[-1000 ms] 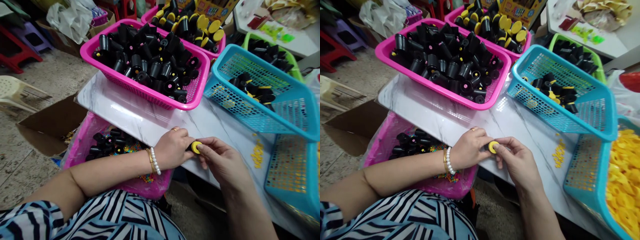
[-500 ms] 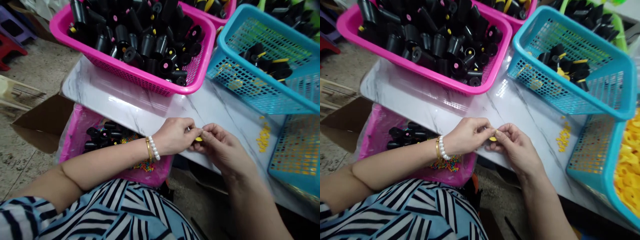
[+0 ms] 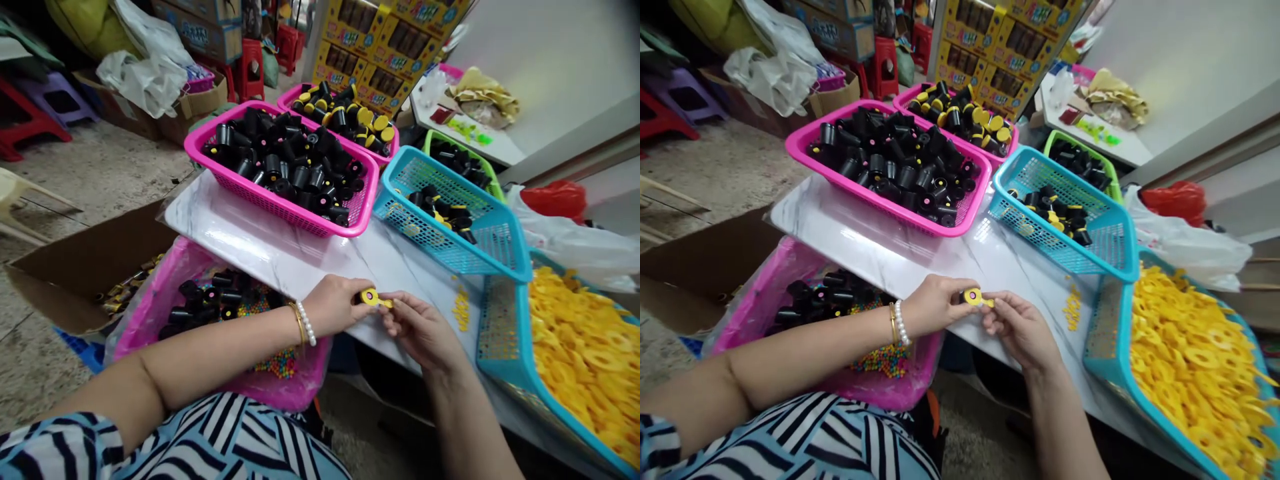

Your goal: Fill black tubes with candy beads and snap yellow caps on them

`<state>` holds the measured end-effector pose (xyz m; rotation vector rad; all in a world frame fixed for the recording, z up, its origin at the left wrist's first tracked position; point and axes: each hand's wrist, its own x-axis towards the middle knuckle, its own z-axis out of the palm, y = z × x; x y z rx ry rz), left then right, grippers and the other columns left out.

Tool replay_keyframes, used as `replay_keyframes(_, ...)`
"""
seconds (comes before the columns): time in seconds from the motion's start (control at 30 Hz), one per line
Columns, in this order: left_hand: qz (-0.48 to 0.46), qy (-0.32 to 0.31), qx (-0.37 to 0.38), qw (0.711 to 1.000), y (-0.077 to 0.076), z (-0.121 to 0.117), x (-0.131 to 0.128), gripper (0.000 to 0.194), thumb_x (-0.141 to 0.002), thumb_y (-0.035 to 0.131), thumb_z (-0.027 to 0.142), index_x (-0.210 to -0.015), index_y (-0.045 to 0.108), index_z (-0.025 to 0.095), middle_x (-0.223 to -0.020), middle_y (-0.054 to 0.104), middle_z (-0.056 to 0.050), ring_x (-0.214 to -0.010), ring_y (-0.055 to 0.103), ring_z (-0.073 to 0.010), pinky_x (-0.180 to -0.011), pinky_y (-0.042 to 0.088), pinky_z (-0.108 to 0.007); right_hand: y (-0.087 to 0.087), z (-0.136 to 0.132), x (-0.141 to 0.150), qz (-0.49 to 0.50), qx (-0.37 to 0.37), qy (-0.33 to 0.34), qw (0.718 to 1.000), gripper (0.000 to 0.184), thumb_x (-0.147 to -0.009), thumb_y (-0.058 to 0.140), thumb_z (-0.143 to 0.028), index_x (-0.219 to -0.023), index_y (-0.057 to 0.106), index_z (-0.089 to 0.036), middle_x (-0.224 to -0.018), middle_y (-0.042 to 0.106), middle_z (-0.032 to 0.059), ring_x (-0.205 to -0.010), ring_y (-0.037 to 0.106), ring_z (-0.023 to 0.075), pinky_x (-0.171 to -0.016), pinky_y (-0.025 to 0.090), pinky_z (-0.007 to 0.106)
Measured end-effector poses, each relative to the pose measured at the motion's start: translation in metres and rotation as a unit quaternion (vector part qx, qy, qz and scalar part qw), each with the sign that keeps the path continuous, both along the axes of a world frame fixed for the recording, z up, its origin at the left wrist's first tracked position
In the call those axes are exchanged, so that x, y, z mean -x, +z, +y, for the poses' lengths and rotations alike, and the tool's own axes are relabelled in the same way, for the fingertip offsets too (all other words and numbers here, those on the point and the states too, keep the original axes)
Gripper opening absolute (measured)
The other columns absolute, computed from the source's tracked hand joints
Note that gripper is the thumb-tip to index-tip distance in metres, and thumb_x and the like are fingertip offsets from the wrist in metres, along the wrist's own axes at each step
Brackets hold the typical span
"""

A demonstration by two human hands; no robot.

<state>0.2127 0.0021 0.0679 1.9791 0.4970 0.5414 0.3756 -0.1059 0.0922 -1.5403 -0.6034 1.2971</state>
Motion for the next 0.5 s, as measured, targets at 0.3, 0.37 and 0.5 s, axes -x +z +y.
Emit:
replay_keyframes(0.3, 0.058, -0.014, -0.012, 0.998, 0.0, 0.001, -0.007, 0.014, -0.084, 0.063, 0.021, -0.095, 0.071, 0.017, -0.068, 0.067, 0.0, -0.06, 0.058, -0.0139, -0.061, 0.04, -0.024, 0.006, 0.031, 0.004, -0.17, 0.058, 0.127, 0.975, 0.045, -0.072, 0.079, -0.049, -0.093, 0.05, -0.021, -0.051, 0.05, -0.0107, -0.039, 0.036, 0.0043, -0.036, 0.021, 0.014)
replay_keyframes(0.37, 0.1, -0.008, -0.037, 0.994, -0.002, -0.001, -0.009, 0.018, -0.085, 0.062, 0.024, -0.099, 0.07, 0.014, -0.075, 0.07, -0.004, -0.068, 0.064, -0.0191, -0.064, 0.045, -0.027, 0.006, 0.028, 0.01, -0.235, 0.029, 0.099, 0.967, 0.044, -0.074, 0.075, -0.051, -0.094, 0.05, -0.021, -0.053, 0.05, -0.0103, -0.043, 0.038, 0.0056, -0.038, 0.025, 0.016)
replay_keyframes(0.5, 0.142, -0.014, -0.067, 0.987, 0.002, -0.005, -0.008, 0.021, -0.088, 0.061, 0.026, -0.103, 0.066, 0.013, -0.089, 0.073, -0.01, -0.081, 0.069, -0.0242, -0.07, 0.05, -0.031, 0.001, 0.014, 0.022, -0.28, 0.02, 0.086, 0.956, 0.048, -0.085, 0.058, -0.059, -0.113, 0.055, -0.021, -0.054, 0.052, -0.0072, -0.041, 0.045, 0.0113, -0.039, 0.036, 0.023)
